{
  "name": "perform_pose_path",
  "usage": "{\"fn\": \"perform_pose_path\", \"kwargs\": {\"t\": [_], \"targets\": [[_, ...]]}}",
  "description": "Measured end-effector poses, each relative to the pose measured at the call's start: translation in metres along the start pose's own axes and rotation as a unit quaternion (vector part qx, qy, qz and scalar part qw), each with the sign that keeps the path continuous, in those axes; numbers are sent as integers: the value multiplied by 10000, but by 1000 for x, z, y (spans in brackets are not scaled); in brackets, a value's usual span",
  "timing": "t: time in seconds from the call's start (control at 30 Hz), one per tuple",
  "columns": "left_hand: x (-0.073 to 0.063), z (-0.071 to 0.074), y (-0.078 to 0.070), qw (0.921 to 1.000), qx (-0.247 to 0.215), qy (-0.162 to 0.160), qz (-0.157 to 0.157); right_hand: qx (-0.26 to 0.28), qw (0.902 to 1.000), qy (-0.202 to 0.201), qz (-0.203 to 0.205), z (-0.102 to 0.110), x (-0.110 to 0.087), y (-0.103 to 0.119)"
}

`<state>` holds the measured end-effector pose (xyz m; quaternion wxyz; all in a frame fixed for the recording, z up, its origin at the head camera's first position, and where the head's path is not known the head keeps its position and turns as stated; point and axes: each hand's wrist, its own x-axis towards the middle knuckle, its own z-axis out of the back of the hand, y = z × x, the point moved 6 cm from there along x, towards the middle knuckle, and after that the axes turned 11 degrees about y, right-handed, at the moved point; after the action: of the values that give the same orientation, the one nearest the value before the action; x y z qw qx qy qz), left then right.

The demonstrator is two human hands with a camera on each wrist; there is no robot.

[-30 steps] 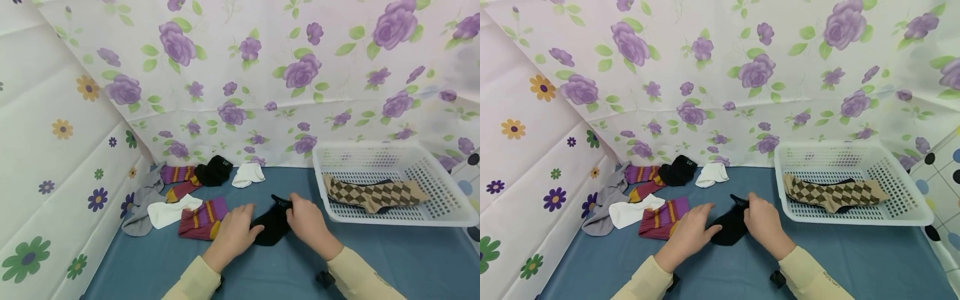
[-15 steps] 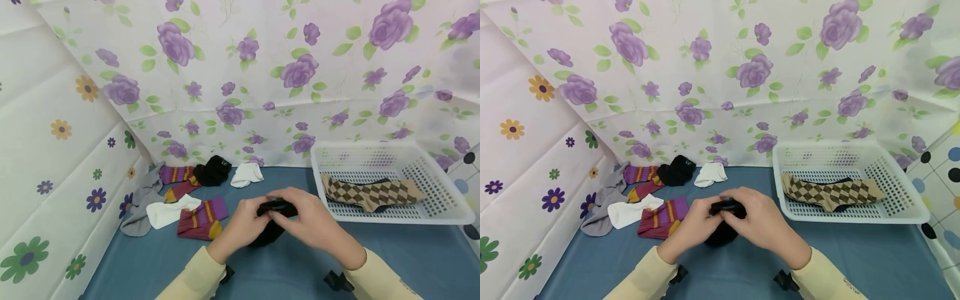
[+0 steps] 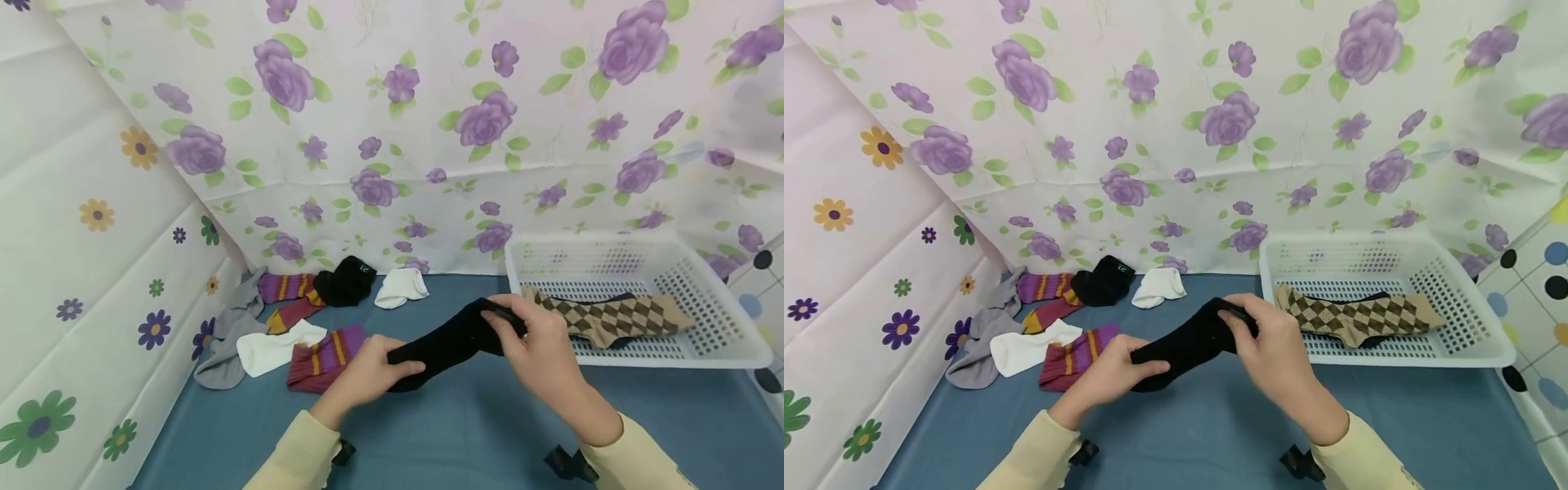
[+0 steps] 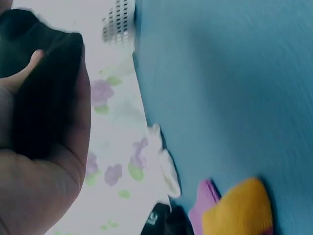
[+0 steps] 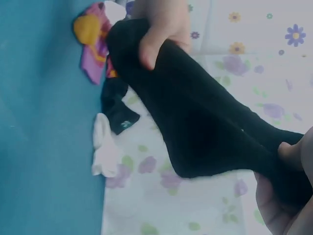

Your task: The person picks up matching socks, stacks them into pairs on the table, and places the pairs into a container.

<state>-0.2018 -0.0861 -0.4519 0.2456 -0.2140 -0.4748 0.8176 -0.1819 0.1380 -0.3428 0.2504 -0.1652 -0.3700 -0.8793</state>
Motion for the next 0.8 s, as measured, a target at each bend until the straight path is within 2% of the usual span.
{"fn": "perform_pose_path", "kwargs": {"t": [0.2, 0.33, 0.43, 0.57, 0.7, 0.8], "targets": [[-14, 10, 12, 9987, 53, 254, 444, -139, 9989, 308, -338, -15, -29, -12], [-18, 15, 17, 9970, 321, 85, 700, -365, 9966, 503, -549, -25, -48, -21], [-20, 19, 22, 9950, 314, -62, 944, -431, 9928, 686, -881, -33, -59, -32], [-21, 18, 31, 9919, 148, -133, 1256, -448, 9832, 1038, -1436, -45, -70, -52], [-19, 12, 36, 9878, 243, -205, 1523, -658, 9694, 1411, -1897, -58, -77, -73], [-17, 6, 39, 9851, 616, -198, 1595, -796, 9578, 1649, -2215, -65, -82, -87]]}}
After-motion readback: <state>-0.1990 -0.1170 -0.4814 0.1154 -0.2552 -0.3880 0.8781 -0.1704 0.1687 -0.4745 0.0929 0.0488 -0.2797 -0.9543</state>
